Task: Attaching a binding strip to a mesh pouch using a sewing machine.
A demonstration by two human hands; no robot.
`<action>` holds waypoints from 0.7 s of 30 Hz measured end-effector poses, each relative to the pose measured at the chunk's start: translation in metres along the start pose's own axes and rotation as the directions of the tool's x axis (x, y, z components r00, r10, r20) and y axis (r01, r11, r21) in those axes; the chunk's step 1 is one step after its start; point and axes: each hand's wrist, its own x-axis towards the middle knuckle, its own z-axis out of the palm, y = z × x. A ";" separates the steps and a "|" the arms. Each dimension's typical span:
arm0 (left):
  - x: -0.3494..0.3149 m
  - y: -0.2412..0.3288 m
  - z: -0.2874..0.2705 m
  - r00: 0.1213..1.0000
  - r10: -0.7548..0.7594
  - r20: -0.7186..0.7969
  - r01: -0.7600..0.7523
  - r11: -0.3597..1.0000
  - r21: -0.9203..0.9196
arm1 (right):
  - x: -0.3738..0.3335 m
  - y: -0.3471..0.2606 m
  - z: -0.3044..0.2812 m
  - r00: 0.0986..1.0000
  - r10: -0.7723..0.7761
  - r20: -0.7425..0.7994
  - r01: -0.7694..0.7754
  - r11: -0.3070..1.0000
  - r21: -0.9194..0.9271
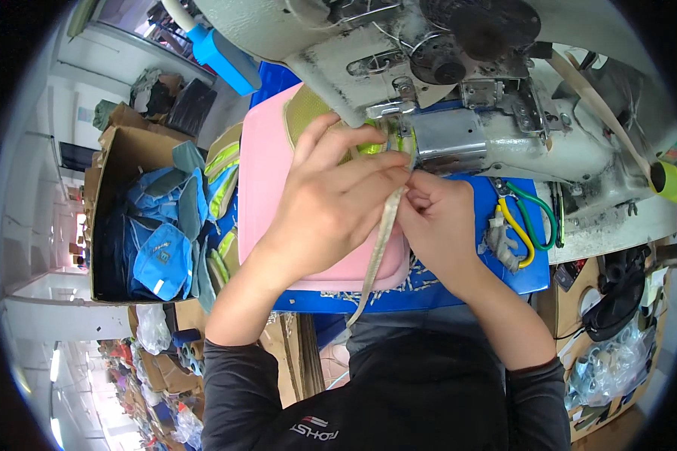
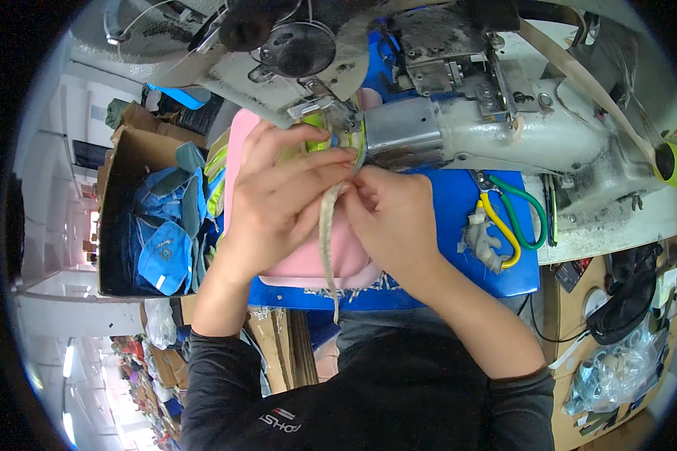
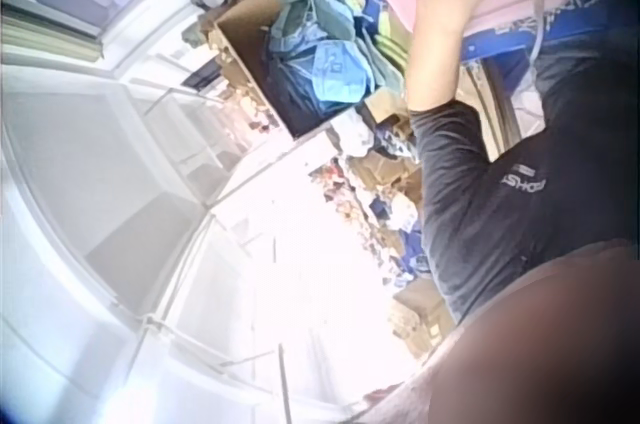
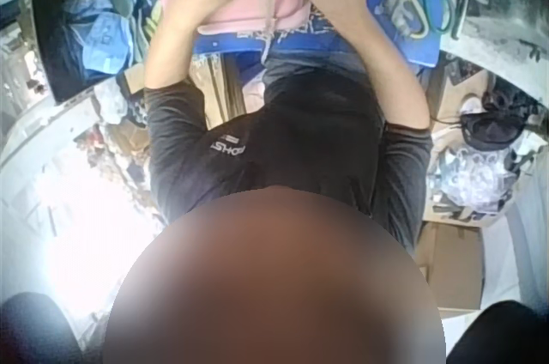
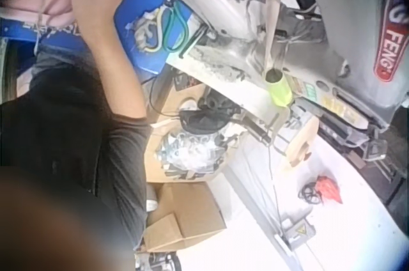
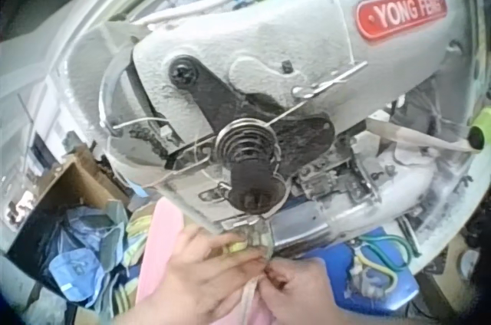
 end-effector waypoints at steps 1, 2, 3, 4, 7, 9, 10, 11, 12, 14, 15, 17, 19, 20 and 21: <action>0.001 0.001 0.001 0.999 0.034 0.003 -0.034 0.999 0.040 | 0.000 0.000 -0.002 1.000 -0.002 0.002 0.002 1.000 -0.002; 0.001 0.002 0.002 1.000 0.031 0.002 -0.031 0.999 0.044 | 0.000 -0.001 -0.003 0.999 0.046 0.011 -0.046 0.999 0.005; 0.001 0.003 0.003 0.997 0.070 -0.011 -0.069 0.991 0.115 | -0.001 -0.002 -0.004 0.996 0.093 0.020 -0.093 0.996 0.011; 0.000 0.004 0.003 0.994 0.111 -0.022 -0.105 0.977 0.185 | -0.001 -0.003 -0.006 0.996 0.090 0.023 -0.090 0.996 0.012; 0.001 0.011 -0.001 0.989 0.147 -0.004 -0.143 0.969 0.203 | 0.001 -0.005 -0.013 0.997 0.081 0.018 -0.081 0.996 -0.022; 0.000 0.012 -0.001 0.990 0.139 -0.024 -0.132 0.973 0.188 | 0.002 -0.011 -0.016 0.992 0.122 0.031 -0.122 0.993 -0.013; -0.001 0.012 0.000 0.991 0.130 -0.042 -0.121 0.978 0.173 | 0.003 -0.015 -0.018 0.992 0.121 0.031 -0.121 0.993 -0.014; 0.001 0.013 -0.001 0.991 0.130 -0.043 -0.121 0.977 0.173 | 0.005 -0.020 -0.020 0.988 0.150 0.033 -0.151 0.988 0.028; 0.004 0.014 -0.002 0.993 0.113 -0.041 -0.107 0.986 0.129 | 0.007 -0.023 -0.021 0.983 0.178 0.037 -0.180 0.981 0.070; 0.006 0.013 -0.003 0.995 0.095 -0.036 -0.091 0.992 0.087 | 0.007 -0.025 -0.020 0.982 0.186 0.031 -0.187 0.980 0.066; 0.006 0.012 -0.003 0.997 0.075 -0.028 -0.074 0.996 0.048 | 0.007 -0.026 -0.020 0.981 0.194 0.026 -0.195 0.979 0.062; 0.006 0.010 -0.006 0.998 0.059 -0.019 -0.059 0.998 0.006 | 0.003 -0.024 -0.020 0.979 0.201 0.036 -0.203 0.979 0.038; 0.008 0.010 -0.014 0.999 -0.037 0.039 0.041 0.994 -0.105 | 0.000 -0.018 -0.016 0.977 0.212 0.038 -0.212 0.977 0.012; 0.008 0.008 -0.015 0.998 -0.035 0.045 0.040 0.993 -0.110 | -0.002 -0.012 -0.011 0.985 0.169 0.048 -0.170 0.985 0.033; 0.008 0.005 -0.017 0.994 -0.092 0.059 0.101 0.980 -0.172 | -0.003 -0.009 -0.007 0.991 0.125 0.057 -0.128 0.990 0.055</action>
